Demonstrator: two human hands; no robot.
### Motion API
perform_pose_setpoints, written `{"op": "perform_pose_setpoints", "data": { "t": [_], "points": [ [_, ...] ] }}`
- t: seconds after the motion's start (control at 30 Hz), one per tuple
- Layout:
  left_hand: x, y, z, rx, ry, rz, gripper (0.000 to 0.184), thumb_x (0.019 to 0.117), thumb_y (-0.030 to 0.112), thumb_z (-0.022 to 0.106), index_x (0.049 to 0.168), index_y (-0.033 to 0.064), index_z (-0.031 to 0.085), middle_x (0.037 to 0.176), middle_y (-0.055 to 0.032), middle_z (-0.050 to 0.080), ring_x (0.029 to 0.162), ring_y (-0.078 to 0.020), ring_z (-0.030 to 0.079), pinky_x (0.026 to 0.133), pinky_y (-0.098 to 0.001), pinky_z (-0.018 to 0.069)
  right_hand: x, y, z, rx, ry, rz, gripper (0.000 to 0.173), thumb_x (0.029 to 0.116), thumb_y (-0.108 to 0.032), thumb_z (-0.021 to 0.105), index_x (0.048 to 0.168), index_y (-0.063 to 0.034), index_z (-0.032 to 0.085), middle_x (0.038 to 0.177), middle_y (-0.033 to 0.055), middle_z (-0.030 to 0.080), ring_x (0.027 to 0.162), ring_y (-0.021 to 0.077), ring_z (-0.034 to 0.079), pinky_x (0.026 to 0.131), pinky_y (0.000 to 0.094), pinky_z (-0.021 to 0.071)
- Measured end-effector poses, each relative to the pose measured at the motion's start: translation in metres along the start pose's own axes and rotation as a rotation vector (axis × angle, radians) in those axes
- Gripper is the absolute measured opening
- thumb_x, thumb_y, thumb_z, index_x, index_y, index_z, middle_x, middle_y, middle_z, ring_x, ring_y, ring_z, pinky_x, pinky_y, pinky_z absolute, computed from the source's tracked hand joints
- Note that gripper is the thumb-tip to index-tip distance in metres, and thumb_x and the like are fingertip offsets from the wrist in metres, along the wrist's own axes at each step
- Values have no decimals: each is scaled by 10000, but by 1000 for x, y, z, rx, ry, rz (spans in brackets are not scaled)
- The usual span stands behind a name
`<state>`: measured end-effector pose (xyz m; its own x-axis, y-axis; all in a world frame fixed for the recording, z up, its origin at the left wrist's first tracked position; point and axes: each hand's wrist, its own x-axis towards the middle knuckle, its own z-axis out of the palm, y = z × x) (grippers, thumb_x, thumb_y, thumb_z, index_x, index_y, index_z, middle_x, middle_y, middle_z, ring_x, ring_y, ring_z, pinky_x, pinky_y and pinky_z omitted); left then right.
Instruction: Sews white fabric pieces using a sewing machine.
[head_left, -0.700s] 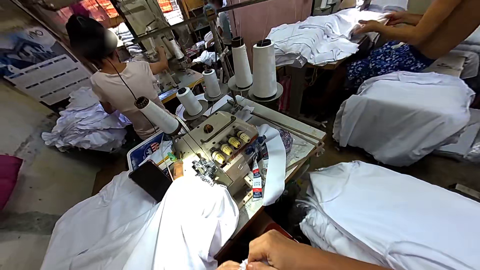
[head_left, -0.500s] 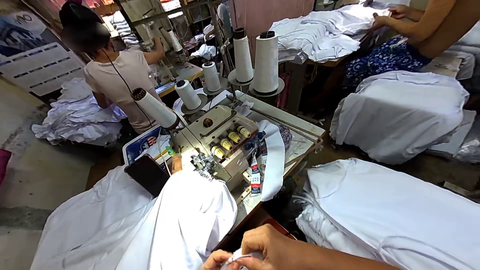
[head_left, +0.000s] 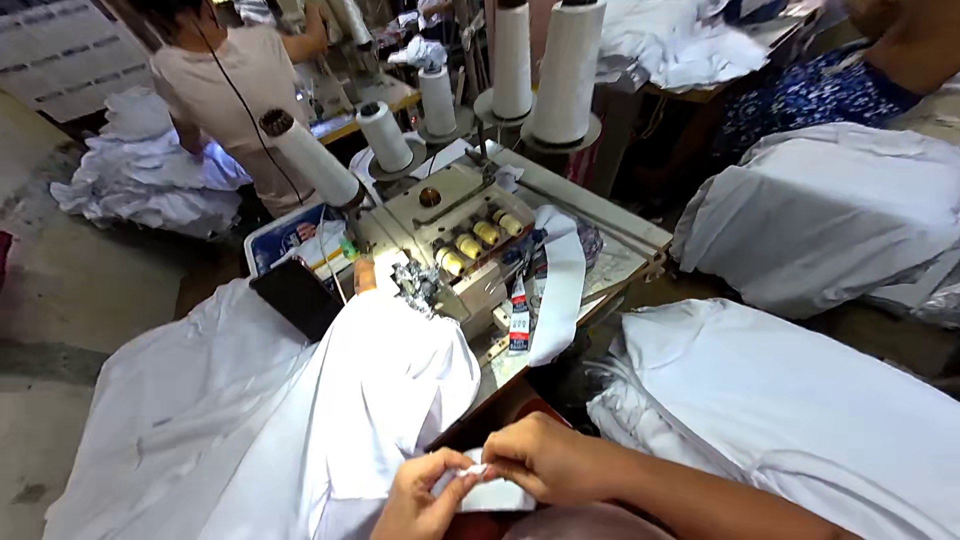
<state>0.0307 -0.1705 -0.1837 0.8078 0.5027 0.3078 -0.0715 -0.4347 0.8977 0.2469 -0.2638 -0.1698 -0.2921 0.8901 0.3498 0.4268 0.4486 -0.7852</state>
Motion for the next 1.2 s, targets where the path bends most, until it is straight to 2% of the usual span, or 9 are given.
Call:
{"op": "perform_pose_setpoints", "data": {
  "t": [0.13, 0.23, 0.33, 0.43, 0.57, 0.67, 0.9, 1.07, 1.2],
  "points": [
    [11, 20, -35, 209, -217, -73, 281, 902, 291, 753, 1004, 30, 719, 807, -14, 729, 718, 38, 653, 669, -140, 539, 2, 9, 8, 44, 47, -32, 156, 998, -76, 587, 968, 36, 691, 764, 139, 686, 663, 192, 667, 637, 310, 558],
    [24, 45, -58, 469, -336, -197, 343, 779, 272, 817, 1022, 47, 725, 773, -56, 710, 661, -127, 668, 611, -332, 558, 2, 16, 16, 89, 92, 19, 164, 994, -61, 575, 978, 56, 689, 763, 154, 681, 659, 177, 651, 634, 280, 540],
    [48, 66, -73, 627, -293, -180, 227, 797, 124, 802, 972, 0, 725, 800, -125, 698, 703, -247, 681, 655, -439, 567, 8, 21, 24, 167, 218, 59, 176, 1001, -72, 556, 974, 67, 661, 709, 124, 638, 605, 100, 591, 595, 203, 497],
    [74, 64, -79, 730, -82, -63, 155, 887, 143, 701, 958, 9, 733, 812, -110, 714, 730, -182, 683, 698, -357, 557, 28, 22, 24, 219, 425, 79, 190, 1000, -73, 555, 962, 89, 647, 706, 94, 621, 613, 34, 566, 602, 166, 481],
    [104, 35, -77, 710, 232, -42, 181, 922, 159, 632, 835, 7, 679, 756, -40, 614, 687, -53, 549, 664, -226, 462, 64, 31, 12, 106, 725, 84, 187, 965, -114, 620, 931, 45, 711, 928, 122, 640, 913, 83, 597, 840, 197, 489],
    [125, 17, -79, 619, 273, -158, 203, 980, 142, 620, 1072, -20, 699, 1020, -119, 683, 769, -112, 642, 716, -310, 553, 82, 56, 12, 140, 822, 115, 138, 932, -121, 669, 886, -10, 736, 999, 61, 586, 990, 52, 547, 902, 184, 460],
    [132, -10, -86, 455, 230, -221, 146, 998, 133, 589, 1046, 0, 627, 850, -31, 625, 575, 6, 559, 539, -154, 500, 86, 63, 10, 377, 762, 151, 76, 909, -24, 672, 904, 22, 732, 914, -3, 602, 873, -35, 576, 799, 106, 499],
    [129, -8, -86, 404, 163, -223, 120, 987, 99, 569, 990, -2, 634, 1140, -93, 632, 602, 31, 566, 527, -124, 492, 81, 53, 12, 420, 734, 207, 83, 916, -21, 658, 871, 29, 705, 866, -3, 666, 784, -63, 594, 738, 108, 512],
    [131, -7, -82, 631, 147, -208, 162, 963, 145, 591, 878, 24, 657, 1137, -131, 614, 891, -114, 614, 748, -263, 516, 81, 48, 11, 428, 719, 283, 122, 921, -26, 646, 799, -33, 634, 711, -77, 606, 630, -92, 520, 614, 92, 452]
  ]
}}
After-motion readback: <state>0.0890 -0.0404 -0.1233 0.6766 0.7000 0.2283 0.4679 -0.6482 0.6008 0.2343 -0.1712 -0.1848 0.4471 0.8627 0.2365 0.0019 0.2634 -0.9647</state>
